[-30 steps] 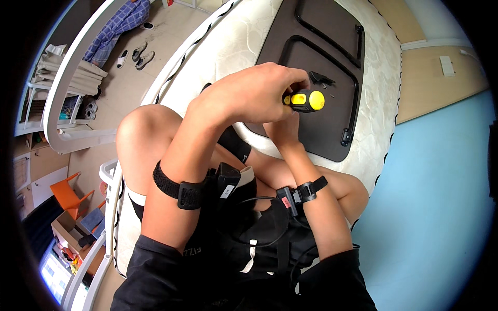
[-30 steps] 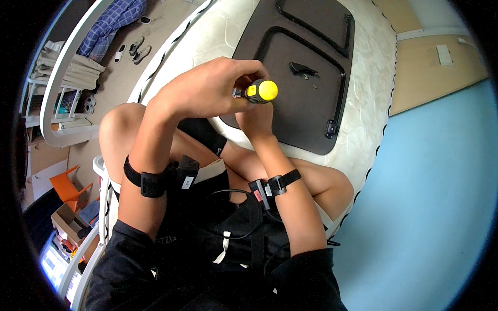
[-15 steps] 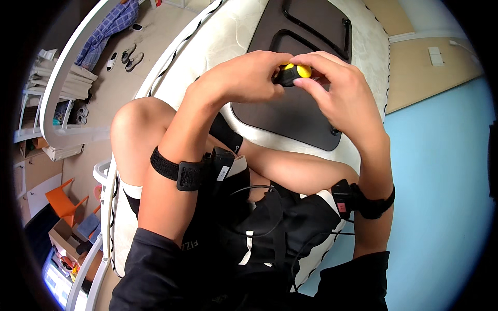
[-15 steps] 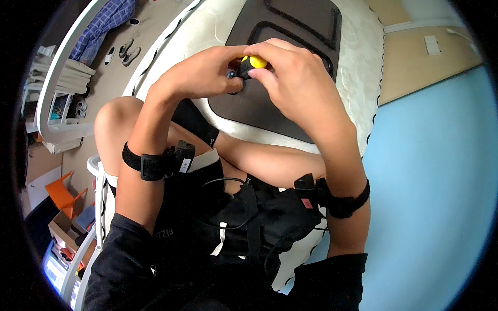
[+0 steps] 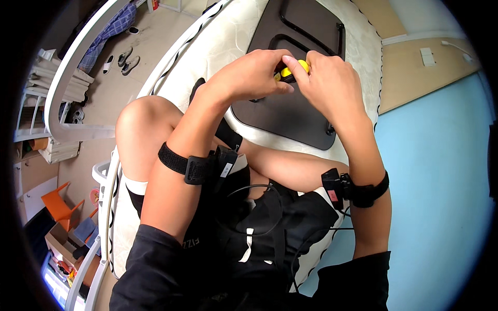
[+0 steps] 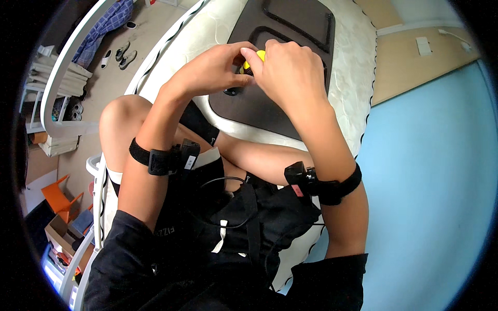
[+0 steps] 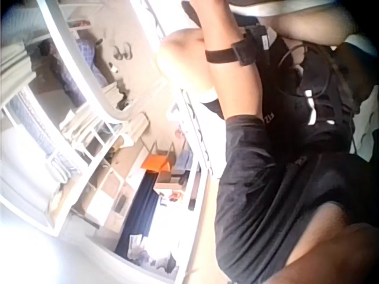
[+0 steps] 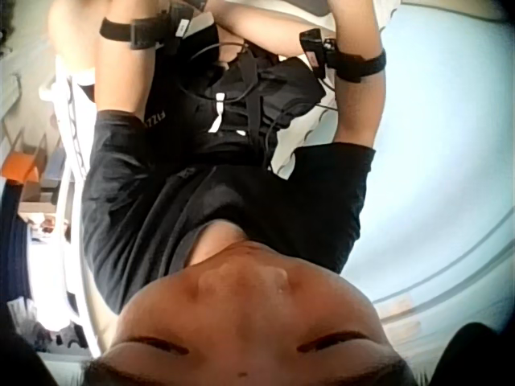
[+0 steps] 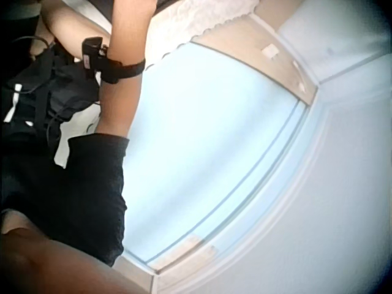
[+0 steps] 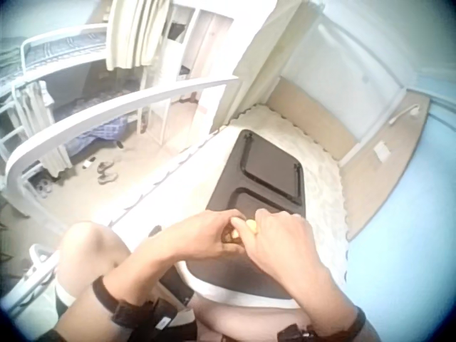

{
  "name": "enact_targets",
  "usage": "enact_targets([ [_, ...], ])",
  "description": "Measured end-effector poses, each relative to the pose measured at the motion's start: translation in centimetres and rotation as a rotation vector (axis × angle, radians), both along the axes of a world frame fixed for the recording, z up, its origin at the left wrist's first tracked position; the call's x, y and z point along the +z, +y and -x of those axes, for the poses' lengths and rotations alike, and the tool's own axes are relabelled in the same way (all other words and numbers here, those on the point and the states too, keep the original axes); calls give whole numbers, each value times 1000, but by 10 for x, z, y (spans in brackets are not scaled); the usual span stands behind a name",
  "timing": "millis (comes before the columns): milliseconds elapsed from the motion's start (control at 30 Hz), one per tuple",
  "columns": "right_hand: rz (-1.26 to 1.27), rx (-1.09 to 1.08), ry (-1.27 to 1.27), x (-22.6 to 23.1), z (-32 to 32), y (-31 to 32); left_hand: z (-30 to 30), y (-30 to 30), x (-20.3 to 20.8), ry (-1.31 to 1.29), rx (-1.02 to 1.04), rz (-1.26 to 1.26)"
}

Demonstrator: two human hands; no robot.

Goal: The person uses a screwdriver to secure screws and brackets onto the underside of a small folding table while sitting on a bed, then stands up and carries the table across the room.

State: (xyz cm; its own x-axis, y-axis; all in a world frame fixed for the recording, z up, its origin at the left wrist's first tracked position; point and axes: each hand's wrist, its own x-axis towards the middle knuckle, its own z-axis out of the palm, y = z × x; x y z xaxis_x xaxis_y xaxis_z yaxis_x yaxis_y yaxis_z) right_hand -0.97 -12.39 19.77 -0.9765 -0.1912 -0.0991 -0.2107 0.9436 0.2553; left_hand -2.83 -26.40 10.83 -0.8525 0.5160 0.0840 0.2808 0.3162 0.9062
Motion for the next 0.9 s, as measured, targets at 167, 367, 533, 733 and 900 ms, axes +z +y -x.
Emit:
enact_targets([
  [167, 267, 336, 17, 2, -4, 15, -1, -4, -6, 238, 131, -110],
  [367, 62, 109, -21, 5, 0, -3, 0, -4, -5, 70, 40, 48],
  [533, 359, 416, 45, -4, 9, 16, 0, -3, -12, 126, 70, 70],
  [733, 298, 265, -52, 1, 6, 12, 3, -4, -11, 128, 57, 48],
  [900, 428, 496, -156, -4, 8, 25, 1, -3, -5, -9, -14, 80],
])
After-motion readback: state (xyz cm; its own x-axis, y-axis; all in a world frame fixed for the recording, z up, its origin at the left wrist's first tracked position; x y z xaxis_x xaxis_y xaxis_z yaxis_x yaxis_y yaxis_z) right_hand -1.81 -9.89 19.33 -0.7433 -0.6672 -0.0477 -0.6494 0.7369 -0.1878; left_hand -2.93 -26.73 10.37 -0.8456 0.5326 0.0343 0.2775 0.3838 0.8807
